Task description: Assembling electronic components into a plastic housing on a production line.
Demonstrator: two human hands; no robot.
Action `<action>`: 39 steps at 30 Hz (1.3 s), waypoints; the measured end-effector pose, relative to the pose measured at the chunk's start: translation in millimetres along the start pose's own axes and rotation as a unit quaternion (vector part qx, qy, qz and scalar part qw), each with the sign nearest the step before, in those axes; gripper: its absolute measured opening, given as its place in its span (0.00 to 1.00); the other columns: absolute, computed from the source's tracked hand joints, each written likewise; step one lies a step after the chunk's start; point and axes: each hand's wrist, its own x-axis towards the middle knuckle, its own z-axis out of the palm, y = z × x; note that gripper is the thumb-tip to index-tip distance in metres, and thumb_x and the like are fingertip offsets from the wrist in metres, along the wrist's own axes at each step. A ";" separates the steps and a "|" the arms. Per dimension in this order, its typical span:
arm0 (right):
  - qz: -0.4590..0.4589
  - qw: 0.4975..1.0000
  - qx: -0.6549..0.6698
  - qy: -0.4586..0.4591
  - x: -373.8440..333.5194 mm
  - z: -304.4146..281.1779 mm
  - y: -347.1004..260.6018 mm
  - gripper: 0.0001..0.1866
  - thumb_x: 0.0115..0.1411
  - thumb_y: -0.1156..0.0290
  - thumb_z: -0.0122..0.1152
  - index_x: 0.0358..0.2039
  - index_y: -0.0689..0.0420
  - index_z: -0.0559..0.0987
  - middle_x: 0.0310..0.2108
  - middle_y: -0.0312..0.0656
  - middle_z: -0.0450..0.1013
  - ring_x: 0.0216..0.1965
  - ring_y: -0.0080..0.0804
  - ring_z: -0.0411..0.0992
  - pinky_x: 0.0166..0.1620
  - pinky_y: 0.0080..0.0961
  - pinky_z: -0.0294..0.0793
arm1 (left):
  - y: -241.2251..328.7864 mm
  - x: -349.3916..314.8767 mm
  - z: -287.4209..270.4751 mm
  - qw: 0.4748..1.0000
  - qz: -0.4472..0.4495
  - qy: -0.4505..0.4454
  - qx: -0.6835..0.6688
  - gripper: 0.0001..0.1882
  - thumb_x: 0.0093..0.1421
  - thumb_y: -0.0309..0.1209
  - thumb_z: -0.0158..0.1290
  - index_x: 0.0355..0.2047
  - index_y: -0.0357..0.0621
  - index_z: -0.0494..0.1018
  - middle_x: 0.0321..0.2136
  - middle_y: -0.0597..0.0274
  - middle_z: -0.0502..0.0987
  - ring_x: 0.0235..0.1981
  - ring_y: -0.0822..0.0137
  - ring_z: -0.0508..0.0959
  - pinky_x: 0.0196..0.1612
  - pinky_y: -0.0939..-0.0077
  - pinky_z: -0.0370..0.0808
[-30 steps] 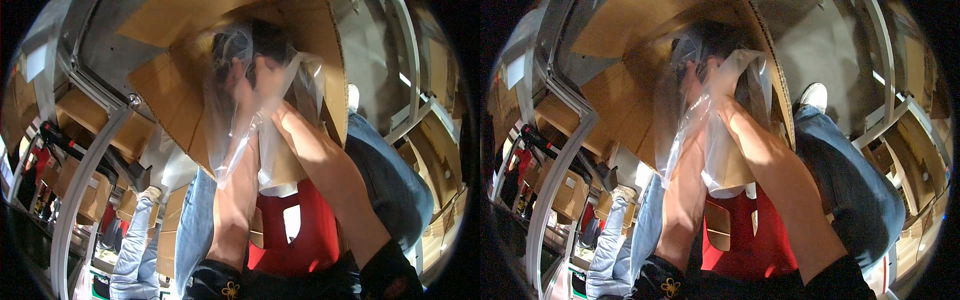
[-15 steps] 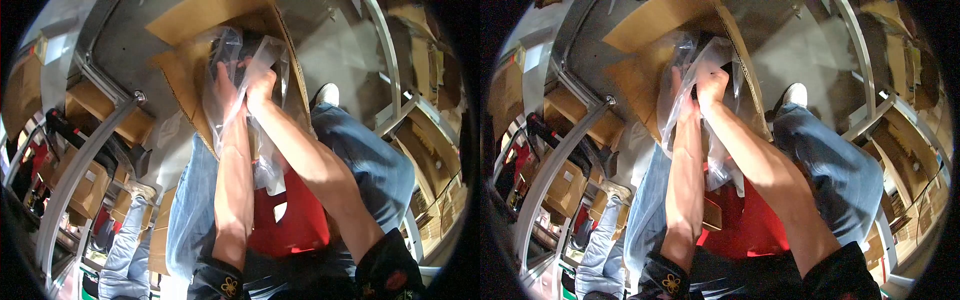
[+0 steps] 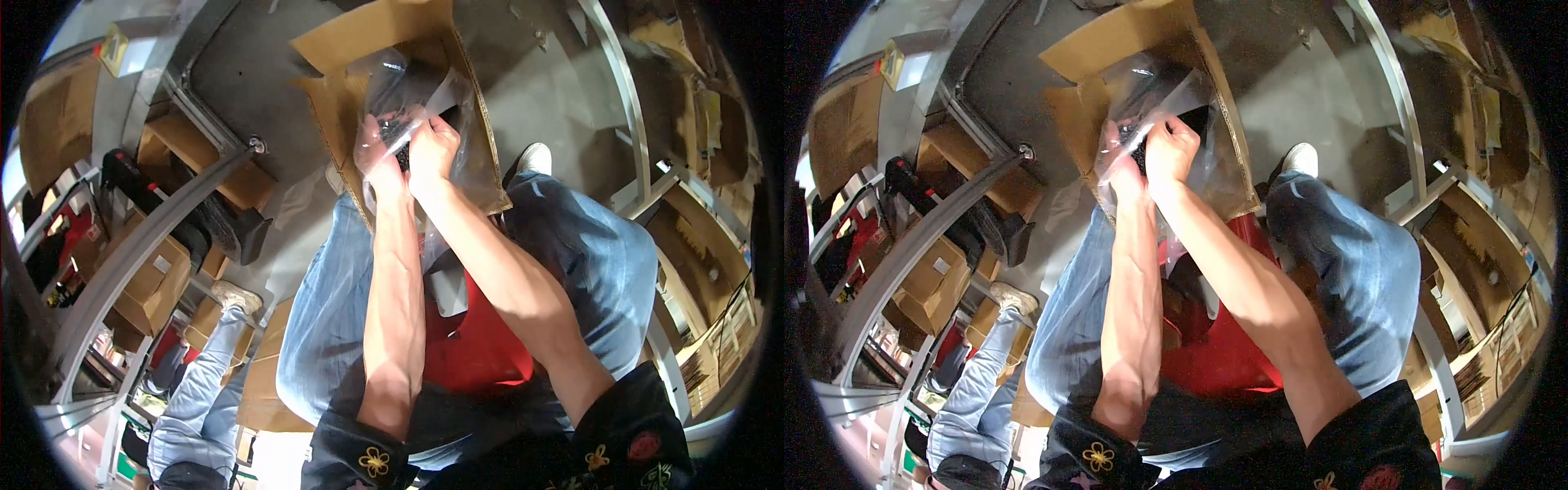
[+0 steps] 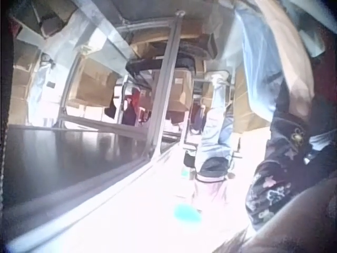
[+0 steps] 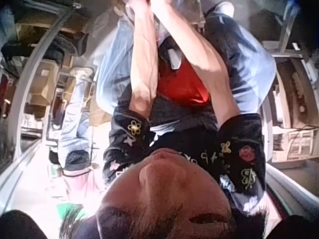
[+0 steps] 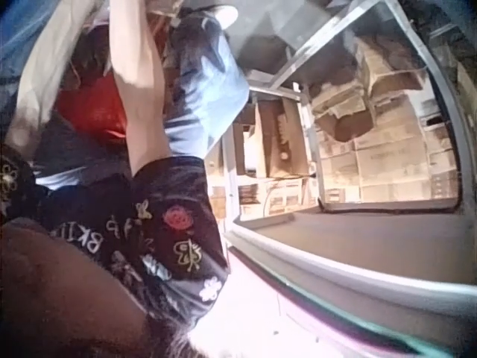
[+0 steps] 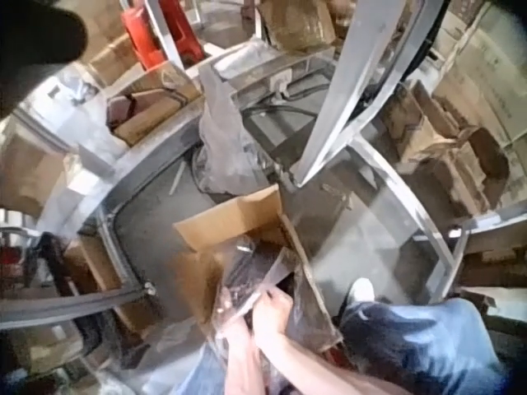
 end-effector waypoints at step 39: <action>-0.018 0.995 0.051 -0.083 -98.0 -35.2 -85.2 0.13 0.61 0.77 0.53 0.20 0.64 0.75 0.22 0.35 0.73 0.26 0.19 0.69 0.32 0.18 0.70 | 74.4 -118.2 18.6 0.981 -0.086 -0.007 -0.175 0.14 0.66 0.37 0.45 0.26 0.43 0.67 0.29 0.59 0.73 0.36 0.64 0.74 0.46 0.69 0.71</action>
